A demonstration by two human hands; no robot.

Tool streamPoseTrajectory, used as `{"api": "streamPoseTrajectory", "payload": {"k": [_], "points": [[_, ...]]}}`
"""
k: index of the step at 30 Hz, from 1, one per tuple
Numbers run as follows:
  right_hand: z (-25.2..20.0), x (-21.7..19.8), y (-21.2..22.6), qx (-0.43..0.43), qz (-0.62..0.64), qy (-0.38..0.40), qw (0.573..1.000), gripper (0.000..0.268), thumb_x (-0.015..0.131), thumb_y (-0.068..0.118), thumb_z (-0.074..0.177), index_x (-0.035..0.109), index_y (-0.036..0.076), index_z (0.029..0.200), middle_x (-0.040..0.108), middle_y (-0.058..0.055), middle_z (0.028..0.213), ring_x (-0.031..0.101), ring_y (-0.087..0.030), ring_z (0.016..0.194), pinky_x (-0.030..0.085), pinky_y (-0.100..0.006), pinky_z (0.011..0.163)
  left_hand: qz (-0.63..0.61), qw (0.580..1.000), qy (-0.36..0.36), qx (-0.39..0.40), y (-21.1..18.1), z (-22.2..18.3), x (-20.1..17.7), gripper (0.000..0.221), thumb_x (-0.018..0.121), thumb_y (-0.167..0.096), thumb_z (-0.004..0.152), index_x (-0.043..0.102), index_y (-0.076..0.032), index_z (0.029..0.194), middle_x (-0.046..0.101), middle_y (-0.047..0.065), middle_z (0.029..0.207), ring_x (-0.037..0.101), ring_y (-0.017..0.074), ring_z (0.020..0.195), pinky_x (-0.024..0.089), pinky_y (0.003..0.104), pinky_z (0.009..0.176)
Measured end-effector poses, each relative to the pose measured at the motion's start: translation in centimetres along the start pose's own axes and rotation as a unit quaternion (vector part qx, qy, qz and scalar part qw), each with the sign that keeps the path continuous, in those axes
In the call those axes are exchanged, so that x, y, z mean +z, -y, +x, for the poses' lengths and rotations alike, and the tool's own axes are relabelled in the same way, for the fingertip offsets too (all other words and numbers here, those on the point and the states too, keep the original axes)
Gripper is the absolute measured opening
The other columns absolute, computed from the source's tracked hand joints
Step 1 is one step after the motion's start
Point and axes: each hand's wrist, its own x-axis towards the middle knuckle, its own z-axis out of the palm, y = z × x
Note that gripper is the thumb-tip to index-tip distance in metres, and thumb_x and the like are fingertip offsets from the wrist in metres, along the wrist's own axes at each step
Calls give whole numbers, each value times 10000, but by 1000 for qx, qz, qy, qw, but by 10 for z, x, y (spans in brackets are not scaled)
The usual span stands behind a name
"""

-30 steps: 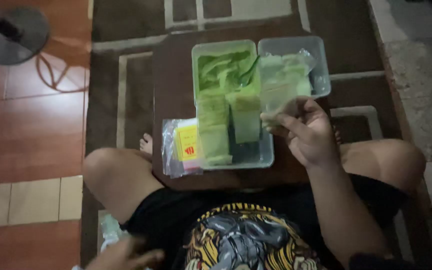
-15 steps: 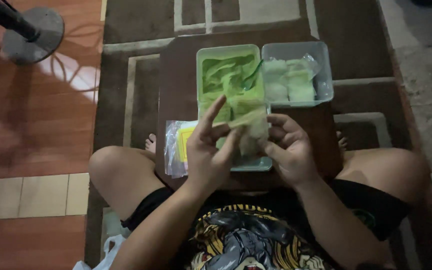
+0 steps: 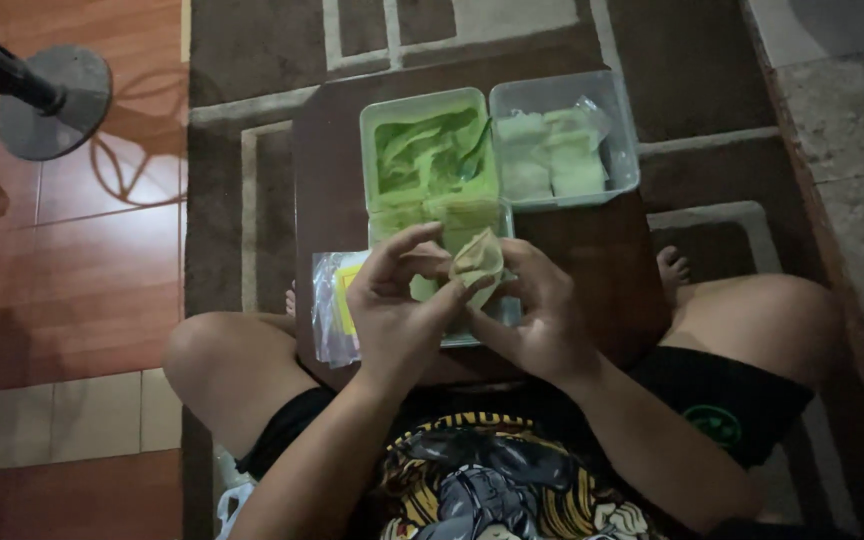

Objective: Arranging and stacking thin green wrappers into plastic containers

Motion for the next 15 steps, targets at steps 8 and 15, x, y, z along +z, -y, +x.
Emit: {"api": "streamPoseTrajectory", "payload": {"k": [8,15], "points": [[-6,-13,-28,-15,17,61,998,602,872,231,782,654,-17,1285,696,-227,1103,754,-352,909,636,-453,662,126,971,185,89,-21,23,-20,783,947,-168,607,680,-81,1337,707,133,1148,591,274,1109,474,365,899],[3,0,7,-63,5,96,993,673,885,212,779,619,-70,1329,729,-248,1104,774,-430,906,636,-476,632,35,963,260,61,-13,28,-24,496,938,-263,675,766,-52,1089,713,206,1192,627,394,1204,455,484,1051]]}}
